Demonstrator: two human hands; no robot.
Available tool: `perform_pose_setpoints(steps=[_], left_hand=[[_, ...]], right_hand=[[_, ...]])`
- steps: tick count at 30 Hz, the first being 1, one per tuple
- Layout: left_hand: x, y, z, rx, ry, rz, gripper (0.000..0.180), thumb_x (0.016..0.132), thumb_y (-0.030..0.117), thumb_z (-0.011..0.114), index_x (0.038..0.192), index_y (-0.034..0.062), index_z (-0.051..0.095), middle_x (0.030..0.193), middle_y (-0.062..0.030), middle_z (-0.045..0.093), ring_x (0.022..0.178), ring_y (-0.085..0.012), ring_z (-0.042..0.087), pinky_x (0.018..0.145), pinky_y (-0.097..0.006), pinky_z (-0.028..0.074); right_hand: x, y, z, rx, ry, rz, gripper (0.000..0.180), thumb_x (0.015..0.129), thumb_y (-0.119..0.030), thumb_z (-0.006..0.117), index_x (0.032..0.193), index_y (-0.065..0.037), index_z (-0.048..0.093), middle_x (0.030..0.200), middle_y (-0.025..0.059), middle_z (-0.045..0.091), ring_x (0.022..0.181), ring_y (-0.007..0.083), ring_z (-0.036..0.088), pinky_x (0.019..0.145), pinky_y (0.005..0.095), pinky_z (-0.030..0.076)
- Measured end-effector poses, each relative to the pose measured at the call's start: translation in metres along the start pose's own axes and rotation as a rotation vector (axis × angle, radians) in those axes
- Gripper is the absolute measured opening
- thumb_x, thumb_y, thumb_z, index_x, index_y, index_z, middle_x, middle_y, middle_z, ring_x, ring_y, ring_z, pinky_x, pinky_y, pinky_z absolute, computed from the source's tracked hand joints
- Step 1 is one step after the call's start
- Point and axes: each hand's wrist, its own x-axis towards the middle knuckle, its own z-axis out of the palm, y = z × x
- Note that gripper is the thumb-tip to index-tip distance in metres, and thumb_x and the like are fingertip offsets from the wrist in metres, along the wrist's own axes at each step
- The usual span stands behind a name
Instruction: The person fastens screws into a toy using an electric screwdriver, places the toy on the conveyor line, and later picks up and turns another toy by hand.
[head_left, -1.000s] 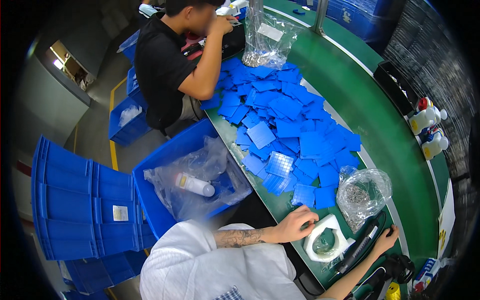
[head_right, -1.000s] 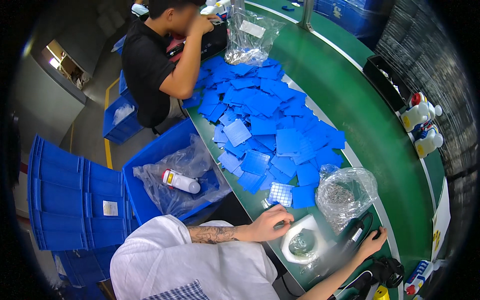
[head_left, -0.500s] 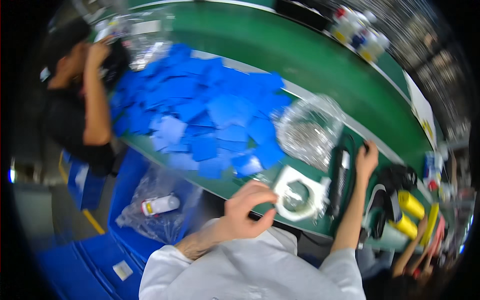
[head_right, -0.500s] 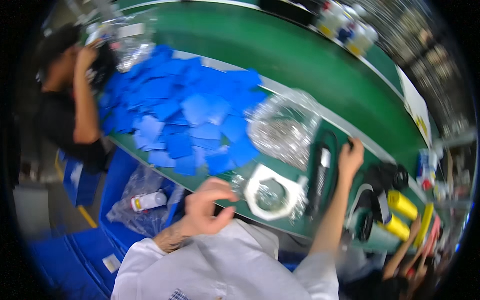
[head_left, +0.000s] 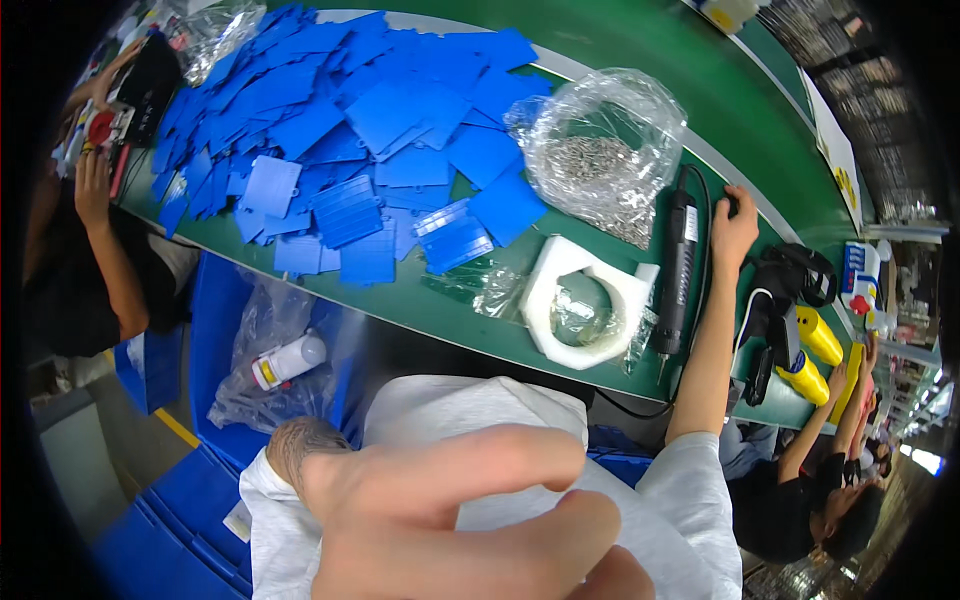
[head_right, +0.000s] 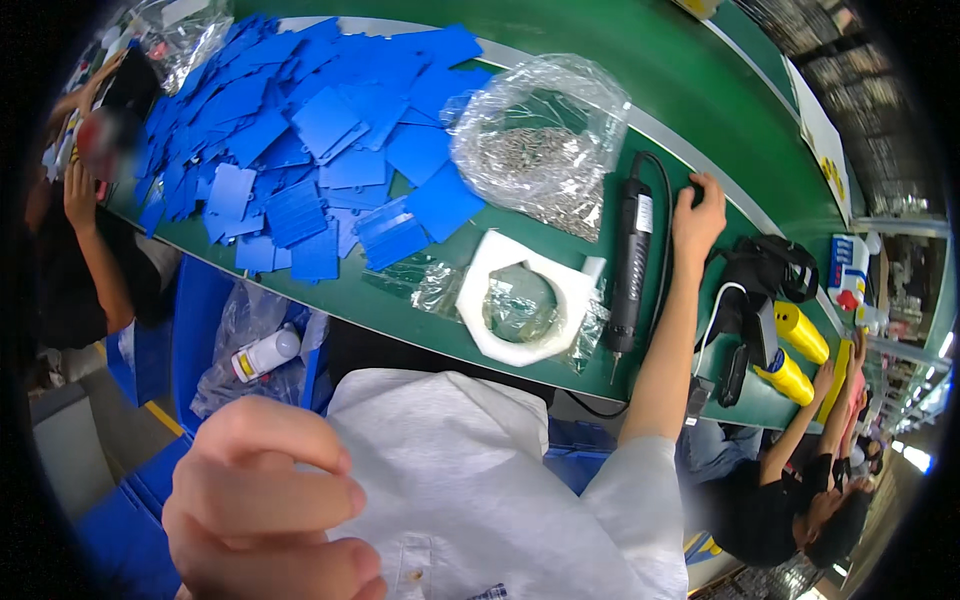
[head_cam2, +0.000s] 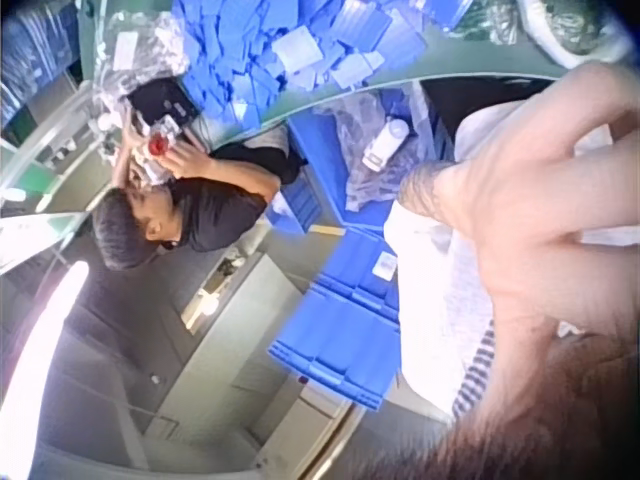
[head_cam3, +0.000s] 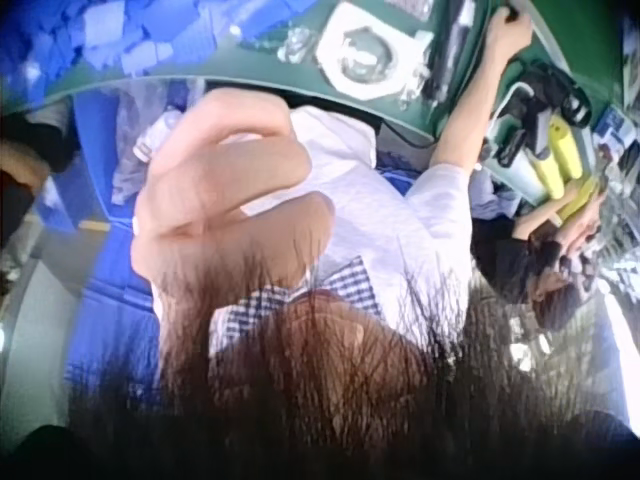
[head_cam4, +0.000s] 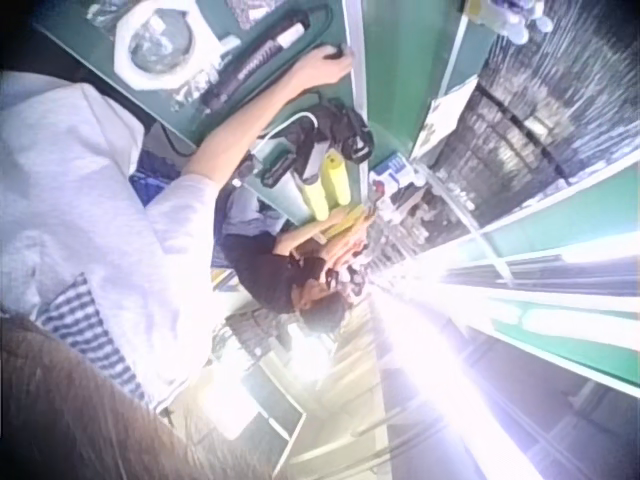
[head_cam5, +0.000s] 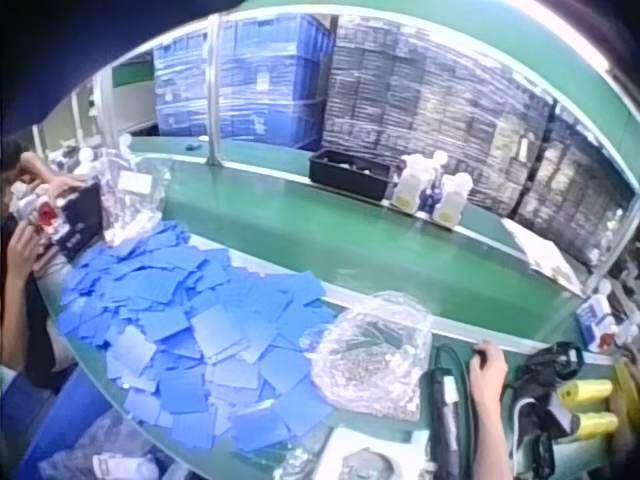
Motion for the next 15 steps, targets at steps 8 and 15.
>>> perform_pose_setpoints(steps=[8,15], left_hand=[[0.011,0.013,-0.031,0.136,-0.374,-0.316,0.036,0.041,0.024,0.053,0.065,-0.0025,0.051,0.068,-0.0112,0.051,0.059,-0.0246,0.050,0.043,-0.029,0.038],[0.010,0.010,-0.043,0.135,-0.524,-0.460,0.032,0.051,0.010,0.062,0.079,0.0000,0.052,0.073,-0.0105,0.054,0.062,-0.0244,0.052,0.044,-0.027,0.038]], right_hand=[[-0.001,-0.002,0.004,0.029,-0.011,0.016,0.020,0.072,-0.008,0.052,0.090,-0.003,0.058,0.102,0.0142,0.057,0.096,0.0303,0.053,0.084,0.0356,0.041],[0.000,0.000,0.002,0.030,0.006,0.030,0.020,0.072,-0.009,0.052,0.090,-0.003,0.058,0.102,0.0145,0.057,0.096,0.0302,0.053,0.084,0.0356,0.041]])
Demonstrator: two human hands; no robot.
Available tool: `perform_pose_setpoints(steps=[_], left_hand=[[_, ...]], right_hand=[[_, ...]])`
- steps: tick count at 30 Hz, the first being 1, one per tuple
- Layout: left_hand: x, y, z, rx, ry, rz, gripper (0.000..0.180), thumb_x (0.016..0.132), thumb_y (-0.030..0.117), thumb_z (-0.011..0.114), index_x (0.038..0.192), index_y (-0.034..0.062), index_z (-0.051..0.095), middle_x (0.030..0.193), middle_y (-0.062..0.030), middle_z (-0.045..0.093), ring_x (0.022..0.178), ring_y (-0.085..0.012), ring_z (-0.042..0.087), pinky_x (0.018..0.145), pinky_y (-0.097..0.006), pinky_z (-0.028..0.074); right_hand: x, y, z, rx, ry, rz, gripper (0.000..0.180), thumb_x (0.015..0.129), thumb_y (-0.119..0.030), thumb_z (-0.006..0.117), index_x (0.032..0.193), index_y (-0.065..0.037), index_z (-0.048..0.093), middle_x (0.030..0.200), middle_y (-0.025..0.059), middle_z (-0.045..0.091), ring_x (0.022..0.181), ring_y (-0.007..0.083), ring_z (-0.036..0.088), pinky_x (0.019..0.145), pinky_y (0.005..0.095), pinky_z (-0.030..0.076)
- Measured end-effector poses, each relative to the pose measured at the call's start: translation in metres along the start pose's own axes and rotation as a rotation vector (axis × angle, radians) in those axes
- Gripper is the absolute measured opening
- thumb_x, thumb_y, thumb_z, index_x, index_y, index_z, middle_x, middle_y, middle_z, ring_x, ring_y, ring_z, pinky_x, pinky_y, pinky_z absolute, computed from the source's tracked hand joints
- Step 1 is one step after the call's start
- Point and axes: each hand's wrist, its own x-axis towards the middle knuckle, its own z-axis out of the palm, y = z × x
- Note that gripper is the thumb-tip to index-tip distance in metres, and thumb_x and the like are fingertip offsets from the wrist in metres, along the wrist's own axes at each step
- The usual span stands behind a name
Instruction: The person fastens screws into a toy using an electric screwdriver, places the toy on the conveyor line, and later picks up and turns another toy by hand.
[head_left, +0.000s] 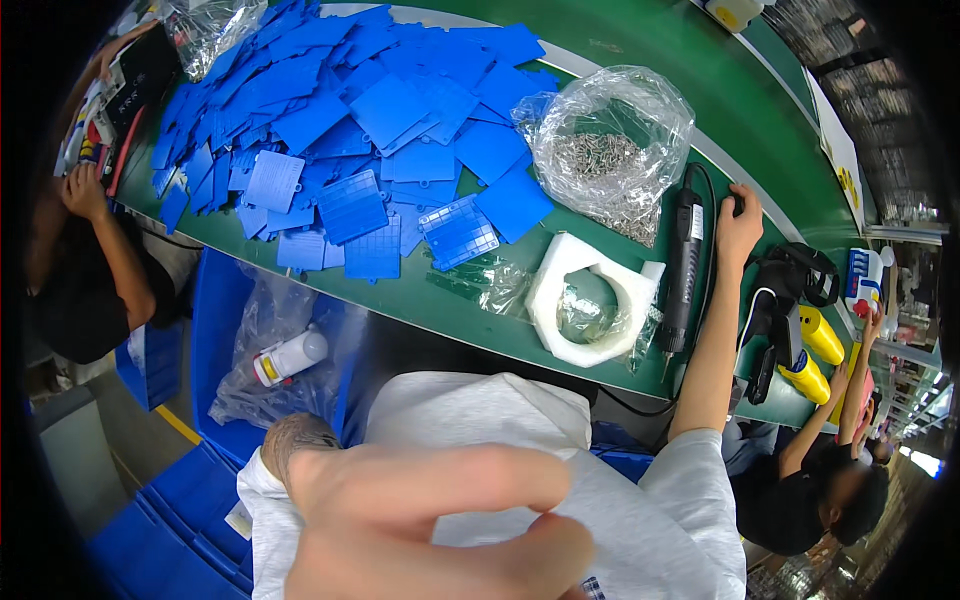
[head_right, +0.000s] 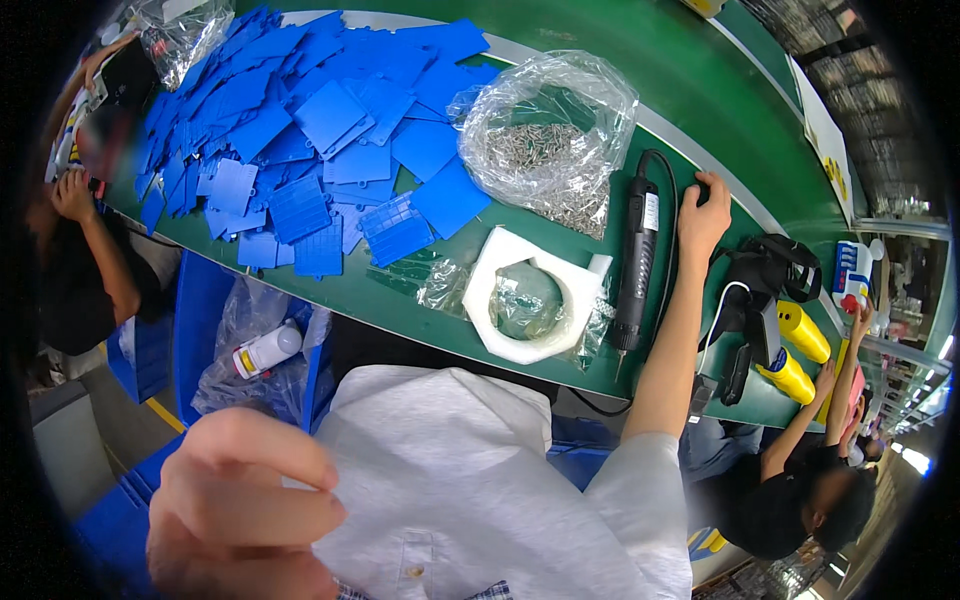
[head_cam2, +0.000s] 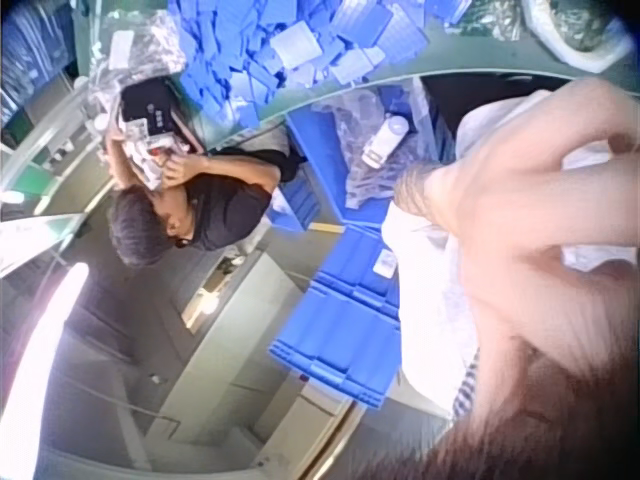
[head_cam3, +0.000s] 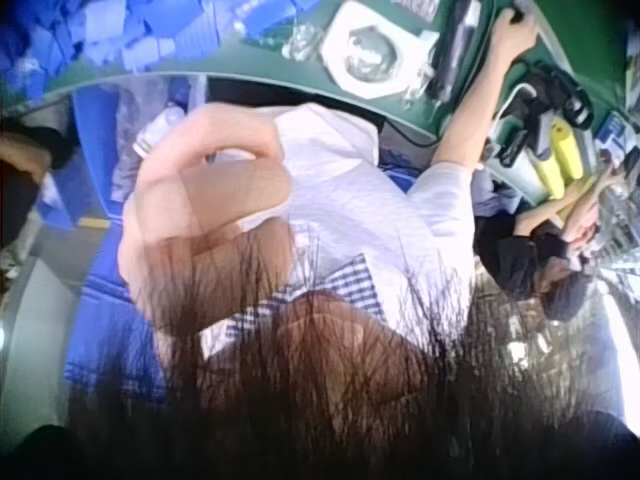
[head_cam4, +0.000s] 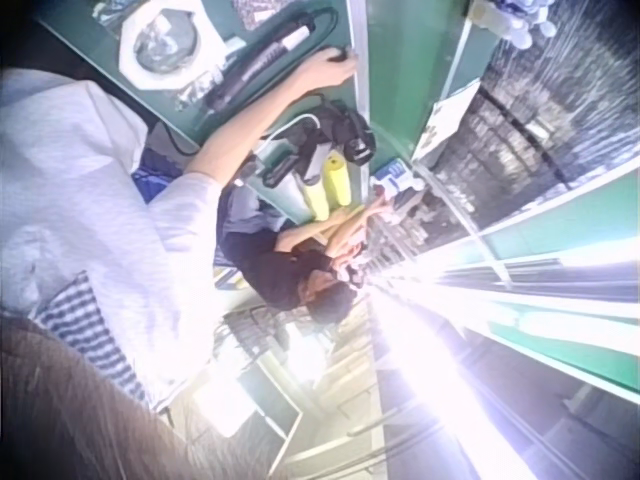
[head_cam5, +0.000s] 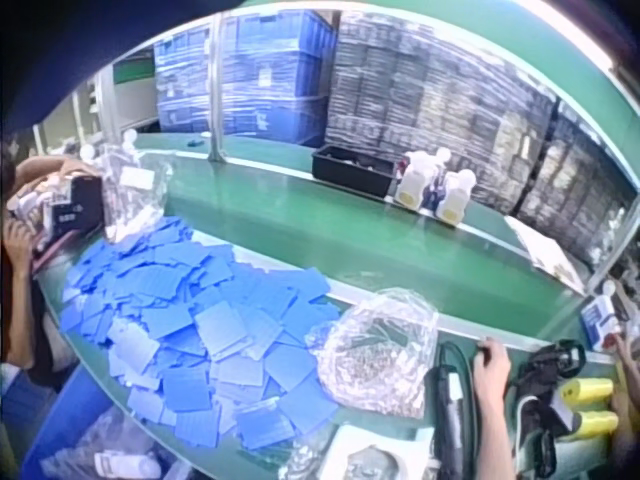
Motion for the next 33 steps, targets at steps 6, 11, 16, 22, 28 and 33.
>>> perform_pose_setpoints(steps=[6,11,16,22,28,33], left_hand=[[0.001,0.003,0.019,-0.210,0.237,-0.050,0.024,0.060,0.003,0.062,0.083,0.0006,0.055,0.074,-0.0109,0.053,0.053,-0.0126,0.045,0.041,-0.021,0.032],[0.008,0.011,0.012,-0.063,0.030,-0.185,0.024,0.061,0.004,0.062,0.084,0.0009,0.055,0.074,-0.0106,0.053,0.052,-0.0110,0.043,0.040,-0.021,0.030],[0.014,-0.015,0.015,-0.123,0.073,0.245,0.025,0.062,0.004,0.062,0.085,0.0017,0.056,0.076,-0.0085,0.053,0.059,-0.0166,0.048,0.041,-0.022,0.031],[0.006,-0.003,0.008,-0.177,0.037,0.071,0.028,0.058,0.005,0.063,0.085,0.0036,0.056,0.076,-0.0082,0.054,0.063,-0.0209,0.051,0.042,-0.024,0.035],[0.015,-0.014,0.013,0.139,-0.099,0.271,0.030,0.053,0.006,0.064,0.081,0.0014,0.055,0.075,-0.0086,0.055,0.060,-0.0213,0.051,0.044,-0.024,0.037],[0.012,-0.027,0.018,-0.078,0.046,0.375,0.031,0.052,0.006,0.063,0.081,0.0013,0.054,0.075,-0.0105,0.055,0.061,-0.0239,0.053,0.042,-0.024,0.036]], right_hand=[[0.002,0.000,0.000,-0.012,-0.004,-0.018,0.019,0.073,-0.009,0.052,0.090,-0.003,0.058,0.102,0.0151,0.057,0.097,0.0307,0.053,0.085,0.0355,0.041],[0.001,-0.002,0.002,0.016,-0.015,-0.001,0.018,0.073,-0.009,0.052,0.088,-0.003,0.058,0.102,0.0153,0.057,0.097,0.0313,0.053,0.085,0.0361,0.040],[0.001,0.002,0.001,0.022,-0.021,0.003,0.019,0.072,-0.009,0.052,0.089,-0.003,0.059,0.102,0.0154,0.057,0.097,0.0310,0.053,0.086,0.0360,0.040],[0.000,0.002,0.002,0.010,0.000,-0.007,0.018,0.072,-0.009,0.053,0.088,-0.003,0.059,0.101,0.0151,0.057,0.097,0.0303,0.053,0.086,0.0358,0.040],[0.002,-0.003,0.002,0.020,-0.006,-0.030,0.018,0.072,-0.009,0.053,0.087,-0.003,0.059,0.102,0.0155,0.057,0.097,0.0312,0.053,0.085,0.0357,0.040],[0.001,0.001,0.001,0.018,0.004,0.006,0.018,0.072,-0.009,0.053,0.089,-0.003,0.059,0.102,0.0145,0.057,0.096,0.0300,0.053,0.085,0.0347,0.041]])
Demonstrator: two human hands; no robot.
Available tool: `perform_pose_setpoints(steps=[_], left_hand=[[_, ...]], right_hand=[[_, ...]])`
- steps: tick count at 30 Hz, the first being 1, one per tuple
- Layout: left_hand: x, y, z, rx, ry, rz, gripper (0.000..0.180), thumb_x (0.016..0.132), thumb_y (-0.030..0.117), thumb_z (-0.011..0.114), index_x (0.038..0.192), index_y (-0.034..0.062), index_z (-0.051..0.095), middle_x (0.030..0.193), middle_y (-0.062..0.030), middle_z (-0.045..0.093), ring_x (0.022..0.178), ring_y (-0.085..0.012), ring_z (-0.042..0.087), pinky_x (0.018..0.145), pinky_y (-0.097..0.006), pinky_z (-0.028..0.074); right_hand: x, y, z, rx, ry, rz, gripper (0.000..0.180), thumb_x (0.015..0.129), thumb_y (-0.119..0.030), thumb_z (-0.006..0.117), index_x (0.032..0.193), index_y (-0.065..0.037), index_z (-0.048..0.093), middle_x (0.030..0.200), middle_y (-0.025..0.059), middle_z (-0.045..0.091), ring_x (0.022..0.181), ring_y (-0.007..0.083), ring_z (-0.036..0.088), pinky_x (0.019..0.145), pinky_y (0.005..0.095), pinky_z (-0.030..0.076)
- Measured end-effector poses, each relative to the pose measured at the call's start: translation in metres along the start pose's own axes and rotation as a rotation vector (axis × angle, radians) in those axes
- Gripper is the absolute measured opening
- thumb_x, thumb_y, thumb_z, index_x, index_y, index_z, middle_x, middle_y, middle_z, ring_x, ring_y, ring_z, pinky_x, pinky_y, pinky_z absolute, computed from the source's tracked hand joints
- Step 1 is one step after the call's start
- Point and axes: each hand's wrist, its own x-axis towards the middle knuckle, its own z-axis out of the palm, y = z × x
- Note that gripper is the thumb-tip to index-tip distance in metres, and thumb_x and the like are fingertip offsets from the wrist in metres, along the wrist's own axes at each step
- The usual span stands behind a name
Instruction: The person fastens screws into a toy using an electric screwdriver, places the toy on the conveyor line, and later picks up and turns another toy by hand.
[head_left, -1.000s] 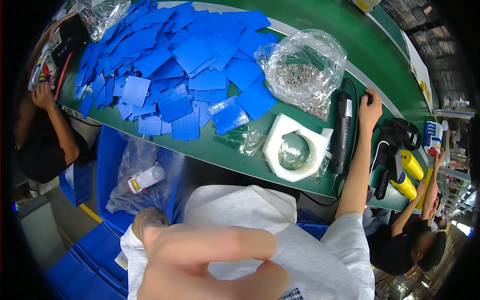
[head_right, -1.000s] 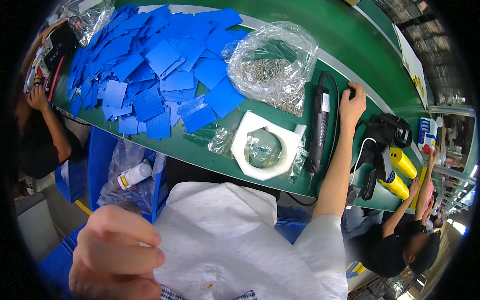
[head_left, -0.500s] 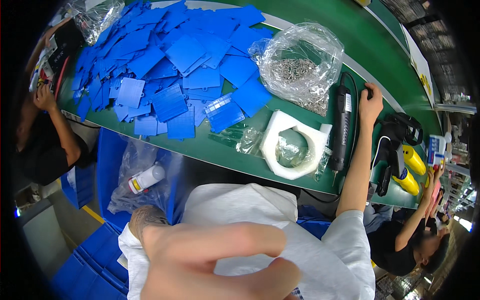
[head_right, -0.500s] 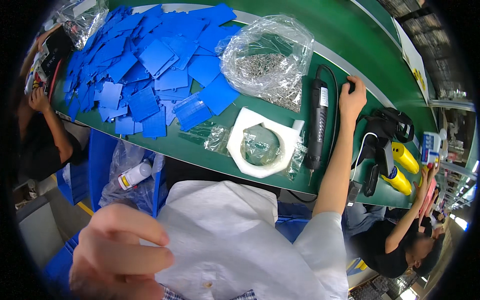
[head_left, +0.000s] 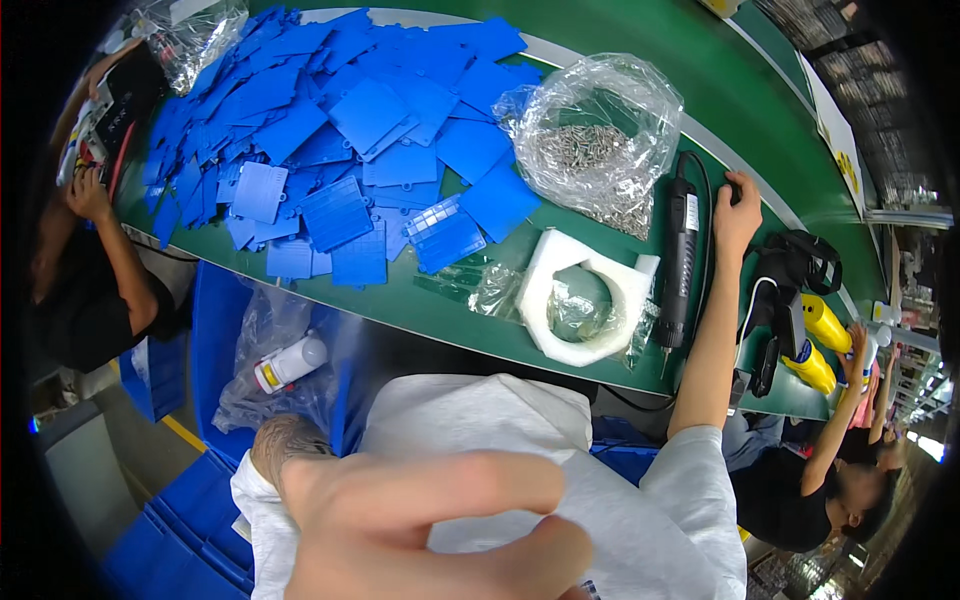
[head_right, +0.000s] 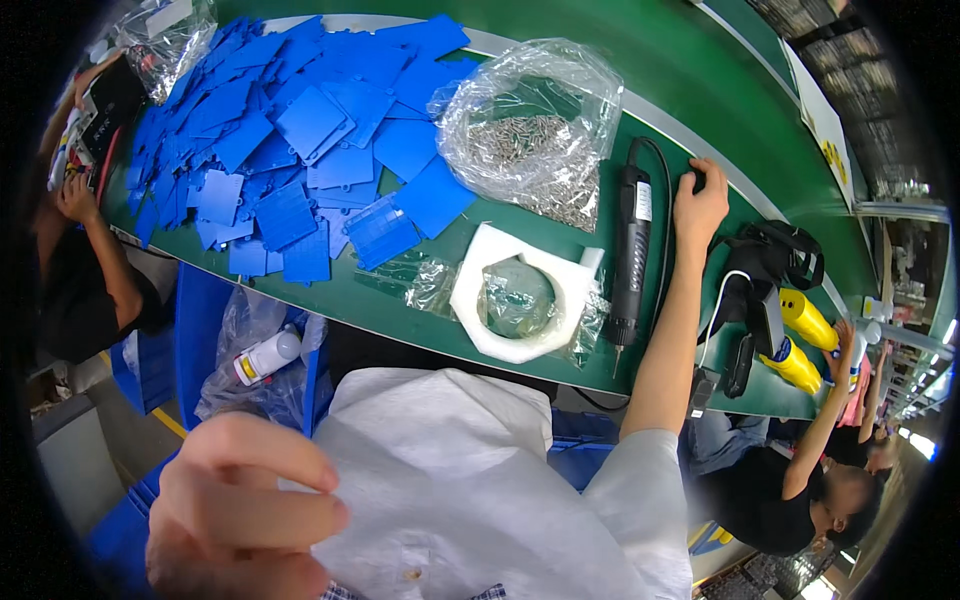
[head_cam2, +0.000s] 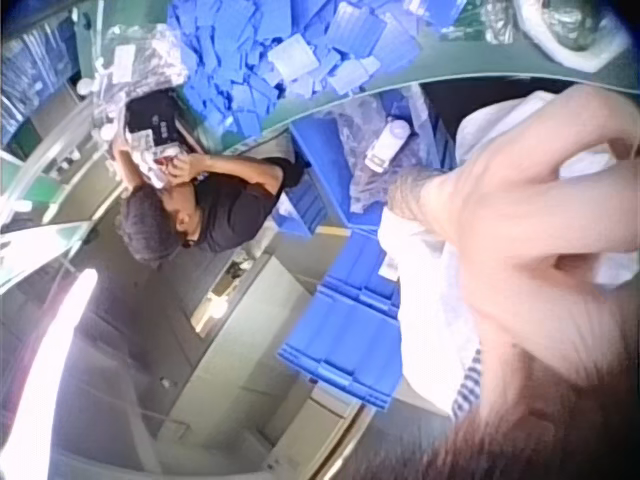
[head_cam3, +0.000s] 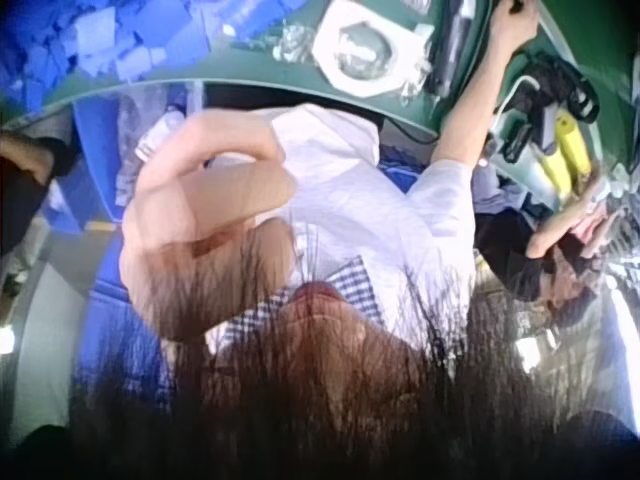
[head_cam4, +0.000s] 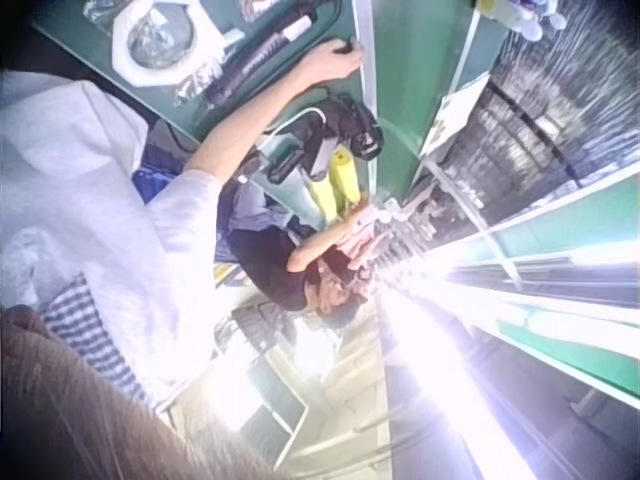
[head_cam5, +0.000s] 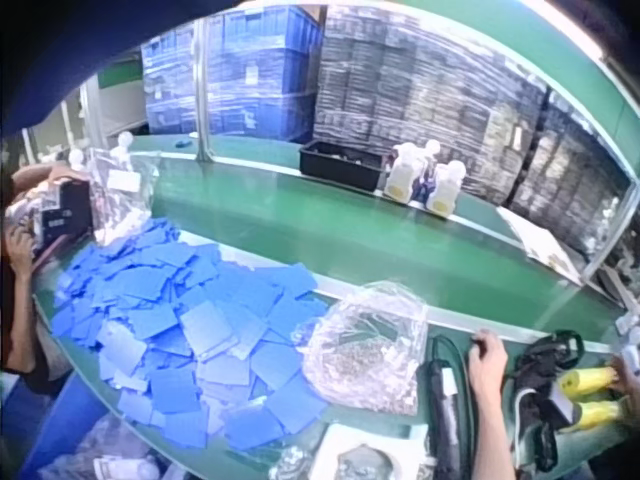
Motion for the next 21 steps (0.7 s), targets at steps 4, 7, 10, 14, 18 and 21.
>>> perform_pose_setpoints(steps=[4,7,10,14,18,21], left_hand=[[0.002,0.004,-0.009,-0.068,-0.015,0.054,0.031,0.053,0.004,0.063,0.082,0.0009,0.054,0.077,-0.0115,0.055,0.062,-0.0245,0.054,0.041,-0.024,0.037],[0.011,0.035,-0.001,0.113,-0.028,-0.580,0.022,0.057,0.001,0.062,0.077,-0.0002,0.056,0.075,-0.0106,0.055,0.059,-0.0187,0.053,0.042,-0.022,0.038],[0.011,0.048,0.021,-0.242,0.623,-0.893,0.020,0.056,0.002,0.064,0.075,-0.0001,0.056,0.074,-0.0102,0.055,0.059,-0.0174,0.053,0.042,-0.021,0.037],[0.012,0.022,-0.013,0.232,-0.199,-0.216,0.022,0.056,0.002,0.064,0.076,-0.0001,0.055,0.078,-0.0100,0.055,0.061,-0.0178,0.053,0.042,-0.022,0.037],[0.001,0.025,-0.014,0.119,-0.091,-0.218,0.024,0.058,0.003,0.064,0.080,0.0001,0.055,0.083,-0.0103,0.056,0.060,-0.0164,0.053,0.043,-0.022,0.038],[0.003,0.043,-0.007,0.170,-0.028,-0.623,0.017,0.065,0.005,0.061,0.081,0.0014,0.054,0.081,-0.0096,0.057,0.060,-0.0132,0.053,0.045,-0.020,0.038]], right_hand=[[0.000,-0.003,0.001,0.011,-0.011,0.009,0.019,0.073,-0.009,0.053,0.090,-0.004,0.059,0.103,0.0143,0.057,0.097,0.0301,0.053,0.085,0.0348,0.041],[-0.002,0.005,-0.001,-0.020,-0.011,0.018,0.019,0.073,-0.009,0.053,0.090,-0.004,0.059,0.103,0.0144,0.057,0.097,0.0303,0.053,0.085,0.0350,0.040],[0.000,-0.007,0.002,-0.007,-0.017,0.019,0.018,0.073,-0.009,0.053,0.089,-0.003,0.059,0.104,0.0147,0.056,0.098,0.0306,0.053,0.086,0.0351,0.040],[0.001,0.002,-0.001,-0.031,-0.014,-0.002,0.019,0.072,-0.009,0.052,0.090,-0.003,0.059,0.105,0.0145,0.056,0.099,0.0303,0.052,0.086,0.0354,0.040],[-0.001,-0.006,0.001,-0.041,-0.013,-0.005,0.019,0.072,-0.009,0.052,0.089,-0.003,0.059,0.104,0.0144,0.057,0.098,0.0298,0.053,0.085,0.0351,0.041],[-0.001,0.003,-0.003,-0.033,-0.003,0.004,0.019,0.072,-0.009,0.052,0.088,-0.003,0.059,0.104,0.0144,0.056,0.098,0.0298,0.053,0.085,0.0351,0.041]])
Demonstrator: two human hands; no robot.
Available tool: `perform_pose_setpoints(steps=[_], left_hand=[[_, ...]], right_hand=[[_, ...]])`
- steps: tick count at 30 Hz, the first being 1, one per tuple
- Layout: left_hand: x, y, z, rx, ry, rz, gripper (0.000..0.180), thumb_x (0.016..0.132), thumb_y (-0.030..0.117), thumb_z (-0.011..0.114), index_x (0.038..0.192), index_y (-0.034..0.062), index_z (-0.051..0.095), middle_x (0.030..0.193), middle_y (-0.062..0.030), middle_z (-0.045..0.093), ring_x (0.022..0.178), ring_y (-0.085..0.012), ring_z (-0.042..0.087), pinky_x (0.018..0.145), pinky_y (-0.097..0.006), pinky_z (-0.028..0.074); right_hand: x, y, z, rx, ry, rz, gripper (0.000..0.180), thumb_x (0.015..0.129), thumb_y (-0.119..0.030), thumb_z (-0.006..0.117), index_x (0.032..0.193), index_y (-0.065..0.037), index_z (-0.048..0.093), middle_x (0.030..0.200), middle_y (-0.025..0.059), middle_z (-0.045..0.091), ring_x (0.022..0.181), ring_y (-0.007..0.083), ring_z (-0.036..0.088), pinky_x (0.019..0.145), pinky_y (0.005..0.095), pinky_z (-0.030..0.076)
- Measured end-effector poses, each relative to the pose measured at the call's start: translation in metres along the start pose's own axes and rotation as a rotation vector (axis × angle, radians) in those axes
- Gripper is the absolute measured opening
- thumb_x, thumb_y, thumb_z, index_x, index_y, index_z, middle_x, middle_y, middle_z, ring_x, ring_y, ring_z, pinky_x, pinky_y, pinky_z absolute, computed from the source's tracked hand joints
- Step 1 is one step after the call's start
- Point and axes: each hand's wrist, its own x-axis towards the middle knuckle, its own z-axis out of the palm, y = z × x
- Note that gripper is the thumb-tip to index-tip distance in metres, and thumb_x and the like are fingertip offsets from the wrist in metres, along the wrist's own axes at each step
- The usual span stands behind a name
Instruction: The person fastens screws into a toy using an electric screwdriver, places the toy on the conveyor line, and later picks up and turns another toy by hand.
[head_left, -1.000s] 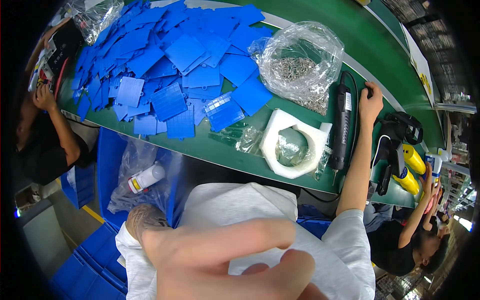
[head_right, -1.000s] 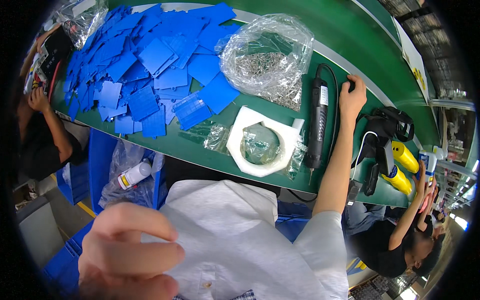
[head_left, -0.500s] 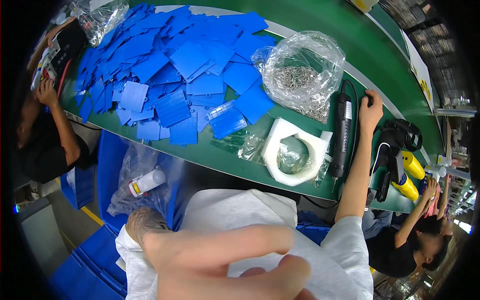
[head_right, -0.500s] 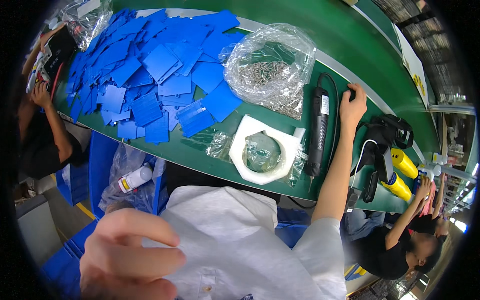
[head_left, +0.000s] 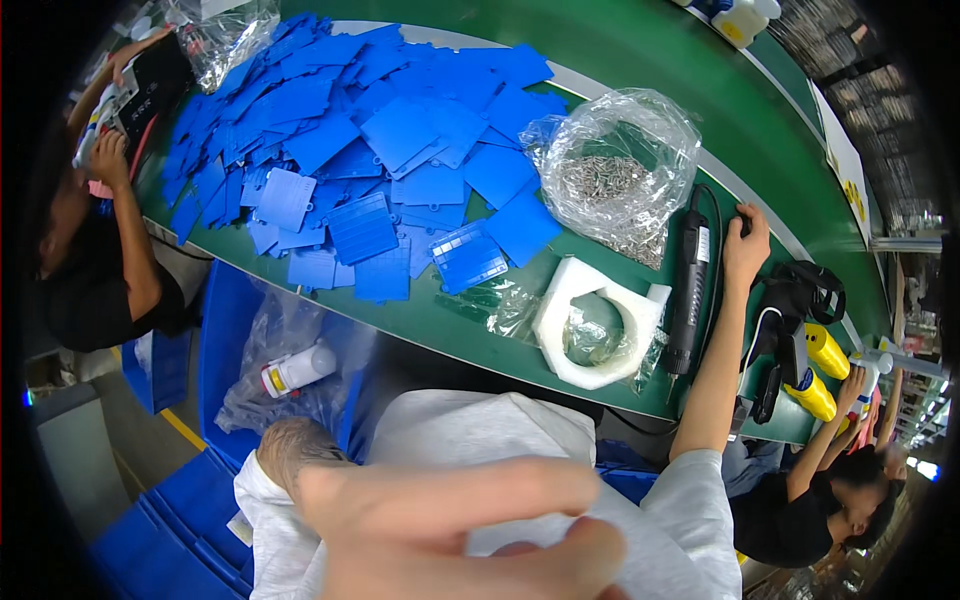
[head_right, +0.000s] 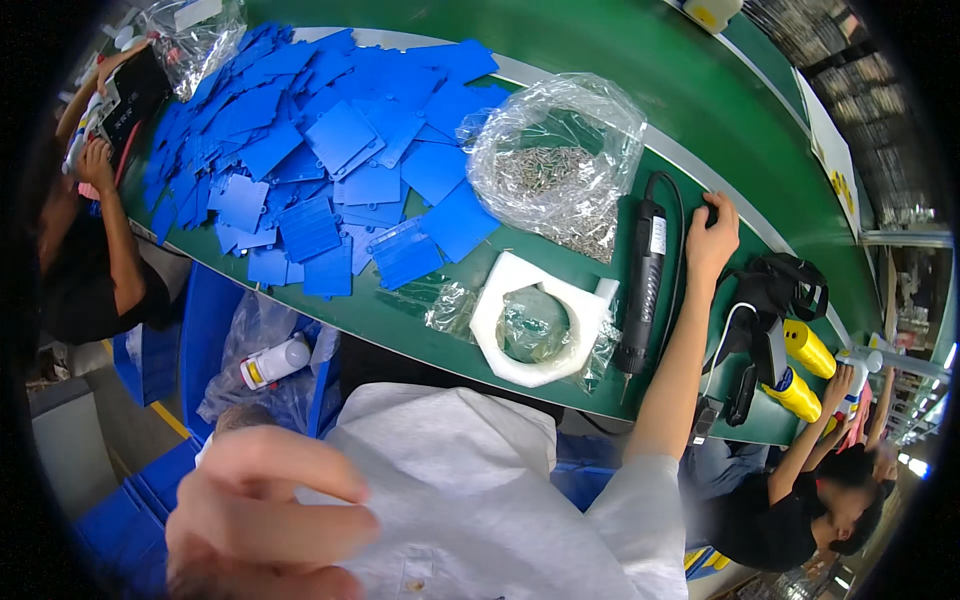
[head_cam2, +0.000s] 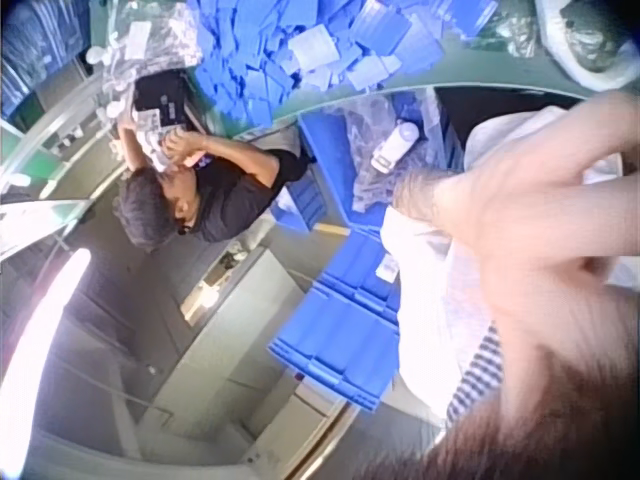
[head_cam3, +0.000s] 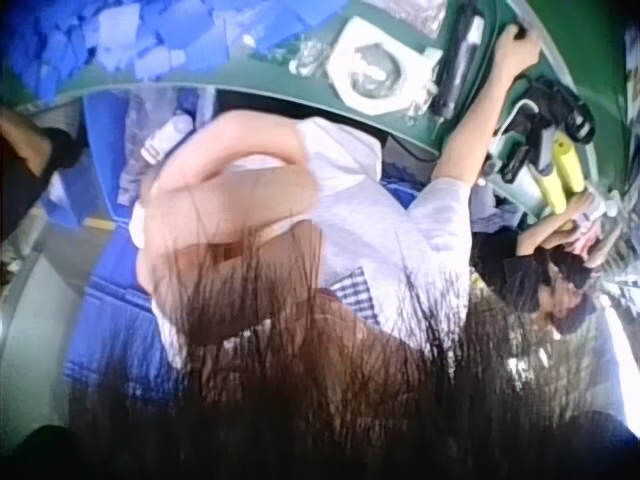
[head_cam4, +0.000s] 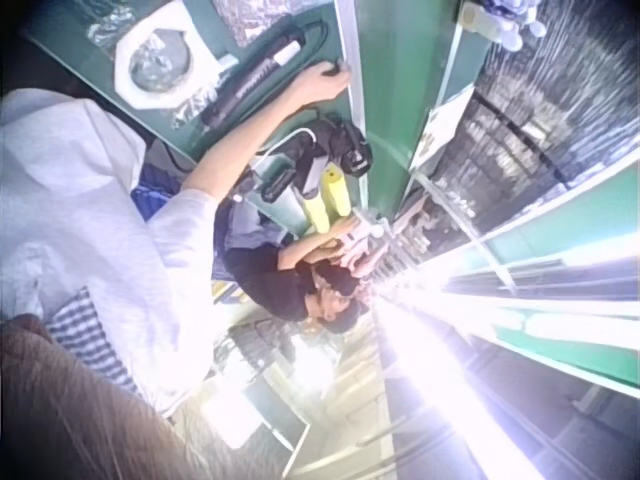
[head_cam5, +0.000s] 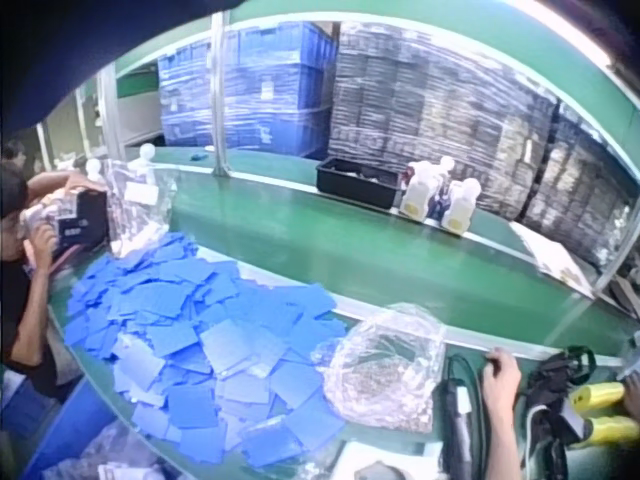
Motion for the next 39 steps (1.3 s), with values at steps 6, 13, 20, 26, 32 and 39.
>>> perform_pose_setpoints(steps=[6,13,20,26,32,39], left_hand=[[0.013,-0.023,0.030,0.031,0.232,0.446,0.016,0.058,0.007,0.061,0.071,0.0027,0.052,0.074,-0.0092,0.053,0.062,-0.0192,0.051,0.049,-0.028,0.042],[0.044,-0.046,0.055,0.804,0.382,0.973,0.026,0.052,0.026,0.060,0.068,0.0052,0.055,0.075,-0.0082,0.051,0.077,-0.0246,0.052,0.063,-0.034,0.046],[0.062,-0.115,0.089,0.538,-0.026,0.987,0.015,0.059,0.017,0.053,0.066,0.0031,0.049,0.067,-0.0044,0.043,0.070,-0.0186,0.045,0.063,-0.030,0.039],[0.070,-0.196,0.125,0.283,0.051,0.859,0.007,0.062,0.008,0.052,0.066,0.0039,0.048,0.068,-0.0055,0.044,0.069,-0.0212,0.046,0.061,-0.032,0.039],[0.072,-0.208,0.132,0.000,0.189,0.676,0.014,0.056,-0.007,0.049,0.064,0.0033,0.045,0.065,-0.0093,0.040,0.061,-0.0267,0.044,0.050,-0.036,0.037],[0.075,-0.206,0.128,-0.151,0.154,0.493,0.010,0.061,-0.008,0.043,0.060,0.0015,0.041,0.060,-0.0109,0.040,0.058,-0.0286,0.044,0.051,-0.036,0.035]], right_hand=[[0.000,-0.004,0.005,0.019,-0.009,0.001,0.019,0.072,-0.009,0.052,0.089,-0.003,0.059,0.104,0.0143,0.056,0.098,0.0299,0.053,0.085,0.0352,0.041],[0.005,0.011,0.005,0.061,-0.028,-0.016,0.019,0.073,-0.008,0.052,0.090,-0.003,0.059,0.103,0.0142,0.057,0.097,0.0279,0.054,0.085,0.0339,0.041],[0.001,0.011,0.011,0.051,-0.033,-0.031,0.019,0.075,-0.006,0.052,0.093,-0.002,0.058,0.106,0.0158,0.055,0.098,0.0305,0.053,0.085,0.0346,0.041],[-0.003,0.012,0.007,0.037,-0.025,-0.062,0.019,0.074,-0.003,0.050,0.093,-0.001,0.055,0.108,0.0169,0.054,0.103,0.0321,0.049,0.088,0.0365,0.038],[-0.005,0.005,0.002,0.051,-0.010,-0.058,0.020,0.073,-0.002,0.050,0.093,0.000,0.053,0.110,0.0174,0.052,0.103,0.0336,0.048,0.088,0.0370,0.037],[-0.003,0.001,0.001,0.051,-0.015,-0.020,0.019,0.073,-0.001,0.049,0.091,0.001,0.053,0.109,0.0178,0.051,0.102,0.0347,0.048,0.086,0.0379,0.038]])
